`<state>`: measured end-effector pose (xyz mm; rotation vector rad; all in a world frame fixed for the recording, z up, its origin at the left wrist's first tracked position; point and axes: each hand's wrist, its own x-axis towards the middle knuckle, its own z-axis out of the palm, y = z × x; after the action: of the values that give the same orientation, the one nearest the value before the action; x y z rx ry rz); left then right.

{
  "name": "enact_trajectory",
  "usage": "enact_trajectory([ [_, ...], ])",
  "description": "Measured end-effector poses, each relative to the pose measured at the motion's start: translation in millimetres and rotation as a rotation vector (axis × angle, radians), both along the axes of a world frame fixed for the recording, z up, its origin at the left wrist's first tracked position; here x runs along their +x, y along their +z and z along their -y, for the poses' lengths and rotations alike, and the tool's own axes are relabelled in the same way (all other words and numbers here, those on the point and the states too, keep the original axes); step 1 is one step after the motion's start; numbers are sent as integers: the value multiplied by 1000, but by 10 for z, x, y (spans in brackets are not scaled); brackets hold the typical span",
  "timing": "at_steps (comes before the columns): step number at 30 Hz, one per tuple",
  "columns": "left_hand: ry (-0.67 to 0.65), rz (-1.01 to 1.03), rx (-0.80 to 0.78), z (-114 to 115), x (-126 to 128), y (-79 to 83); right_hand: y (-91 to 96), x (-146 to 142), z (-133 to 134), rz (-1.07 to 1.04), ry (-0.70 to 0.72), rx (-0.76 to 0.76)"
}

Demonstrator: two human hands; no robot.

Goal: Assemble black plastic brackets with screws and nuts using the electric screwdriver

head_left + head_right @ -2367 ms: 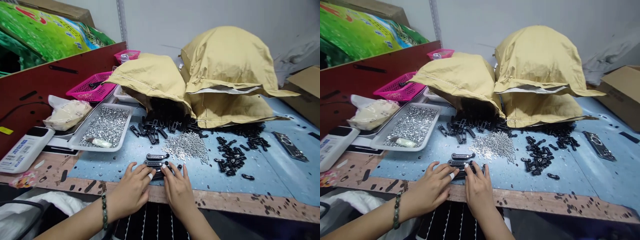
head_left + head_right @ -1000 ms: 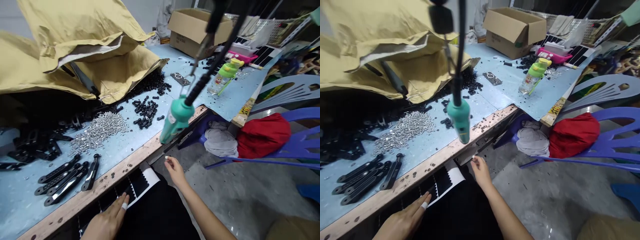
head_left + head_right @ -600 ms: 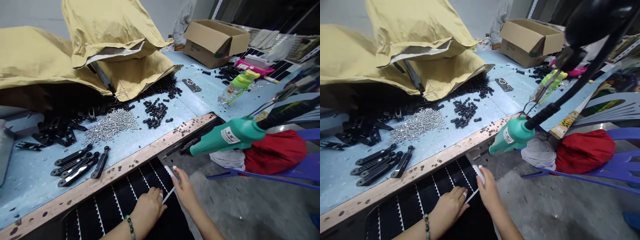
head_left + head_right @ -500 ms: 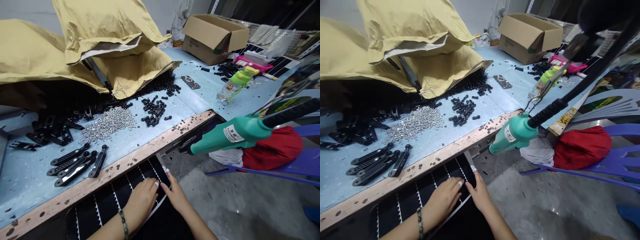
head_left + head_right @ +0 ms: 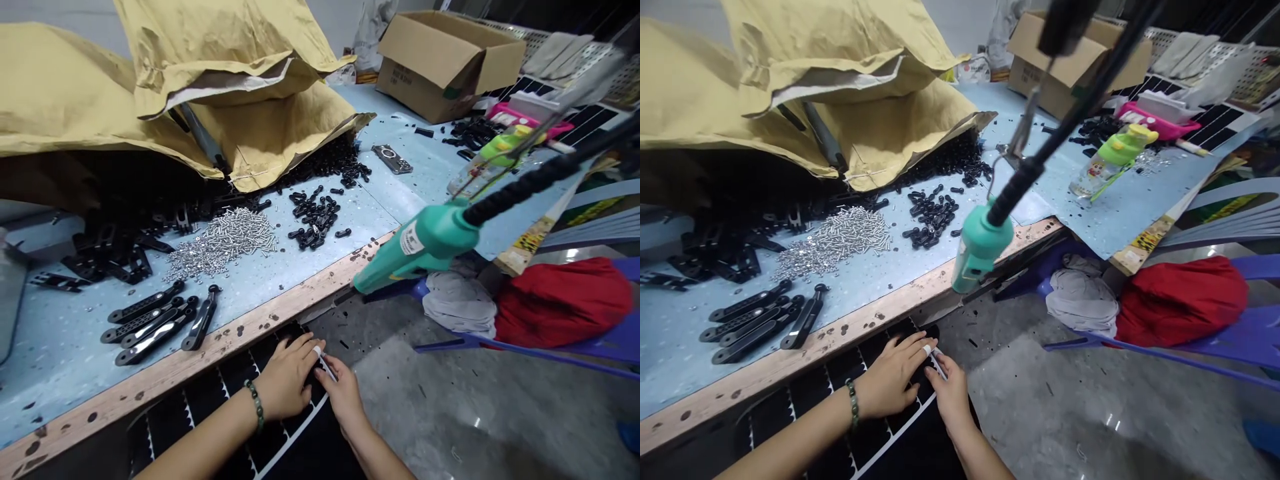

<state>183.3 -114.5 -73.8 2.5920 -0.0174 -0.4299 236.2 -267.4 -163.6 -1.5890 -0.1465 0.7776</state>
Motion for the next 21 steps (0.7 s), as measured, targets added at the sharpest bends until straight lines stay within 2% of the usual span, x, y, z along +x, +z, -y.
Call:
enact_trajectory([
  [7,47,-6,-20,-31,-53,-39,-24,8,115,26,6,-69],
  [10,52,-6,-37,-41,-82,-61,3,187,176,44,-55,-107],
  [13,106,3,-120,-44,-95,17,152,411,255,98,-170,-157],
  [14,150,3,-198,-39,-92,80,243,462,257,147,-187,-171],
  [16,279,-51,-493,-32,-76,259,473,497,181,345,-149,-173],
  [18,449,-130,-868,-54,-67,478,733,447,-10,660,-13,-129],
  [19,526,-124,-992,-89,-72,589,862,406,-138,811,68,-99],
  [20,593,-85,-1061,-144,-89,696,985,365,-277,928,128,-84],
  [21,648,-15,-1067,-220,-122,798,1101,330,-418,1014,180,-81],
])
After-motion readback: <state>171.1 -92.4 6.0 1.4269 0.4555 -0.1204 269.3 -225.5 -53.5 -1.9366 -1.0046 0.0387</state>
